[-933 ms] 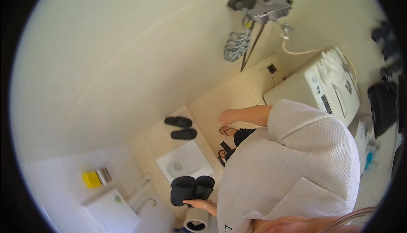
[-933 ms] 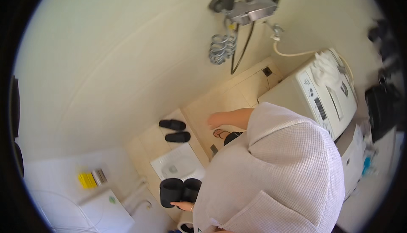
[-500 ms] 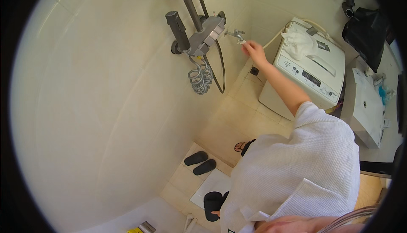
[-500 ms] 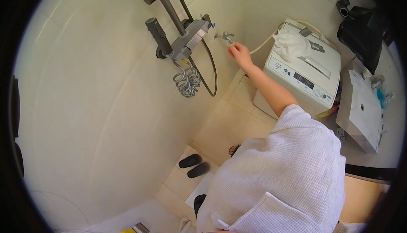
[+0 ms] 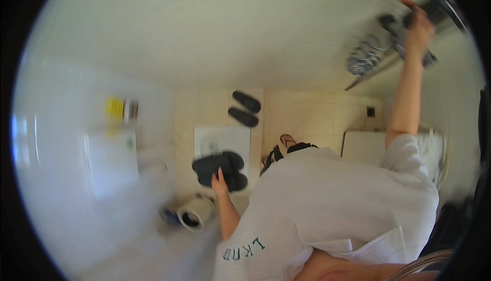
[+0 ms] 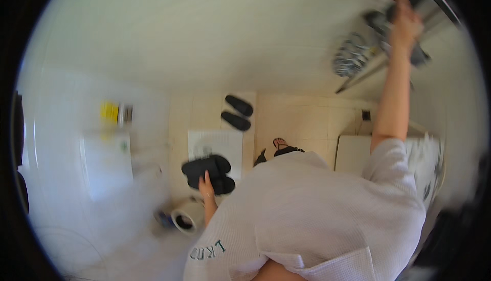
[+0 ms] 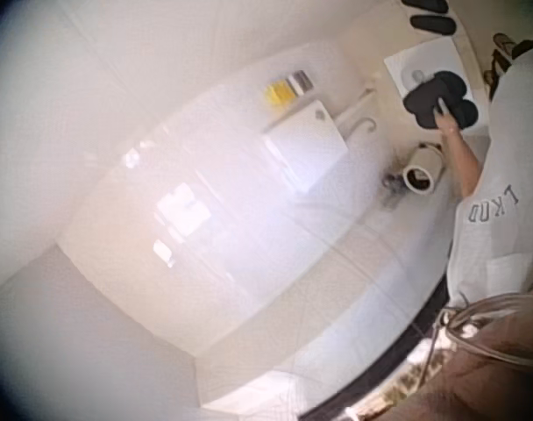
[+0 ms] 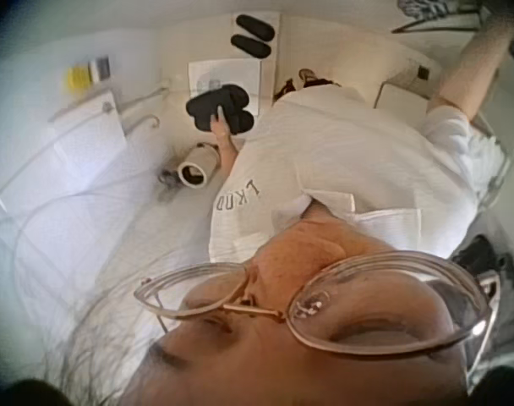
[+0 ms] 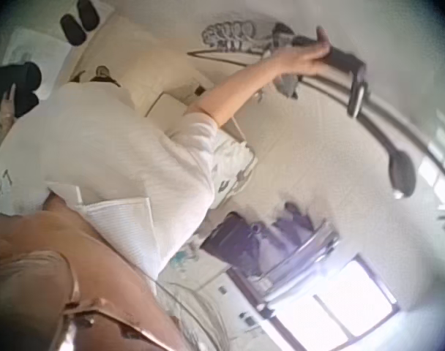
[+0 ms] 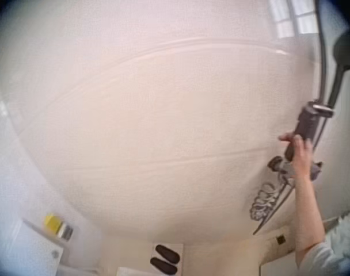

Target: The person picks up a pair of black slippers, sprays them with a handheld sprayer, and wipes them with a cloth. They then place the slippers on a shelf and discard the used cloth.

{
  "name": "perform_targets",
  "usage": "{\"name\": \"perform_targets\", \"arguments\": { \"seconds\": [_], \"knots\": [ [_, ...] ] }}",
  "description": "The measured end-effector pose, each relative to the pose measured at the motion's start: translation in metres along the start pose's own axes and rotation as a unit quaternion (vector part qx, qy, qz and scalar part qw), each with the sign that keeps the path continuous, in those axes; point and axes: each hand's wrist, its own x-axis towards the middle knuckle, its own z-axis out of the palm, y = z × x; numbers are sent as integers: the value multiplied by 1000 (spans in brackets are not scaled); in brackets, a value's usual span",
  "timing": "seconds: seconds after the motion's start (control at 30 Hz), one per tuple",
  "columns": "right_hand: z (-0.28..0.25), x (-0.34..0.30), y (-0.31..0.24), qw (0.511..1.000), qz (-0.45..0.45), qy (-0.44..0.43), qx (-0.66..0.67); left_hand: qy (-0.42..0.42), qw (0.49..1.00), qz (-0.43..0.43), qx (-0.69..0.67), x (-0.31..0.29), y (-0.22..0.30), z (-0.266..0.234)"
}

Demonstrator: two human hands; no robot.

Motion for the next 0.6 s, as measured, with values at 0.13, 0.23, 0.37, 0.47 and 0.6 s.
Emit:
{"name": "perform_targets", "arguments": {
  "seconds": [0.13, 0.23, 0.37, 0.47, 0.6],
  "knots": [
    [66, -30, -101, 778, 33, -224, 586, -5, 994, 21, 105, -9, 14, -19],
    [122, -127, -204, 696, 54, -597, 395, 13, 982, 58, 178, -7, 21, -21],
    [151, -281, -305, 477, -187, -806, 298, -80, 972, -6, 219, 7, 26, -16],
    [147, -369, -347, 344, -218, -848, 339, -133, 966, -43, 219, 22, 20, -14],
    [168, -430, -388, 343, -173, -854, 350, -148, 964, -105, 196, 42, -8, -12]
  ]
}}
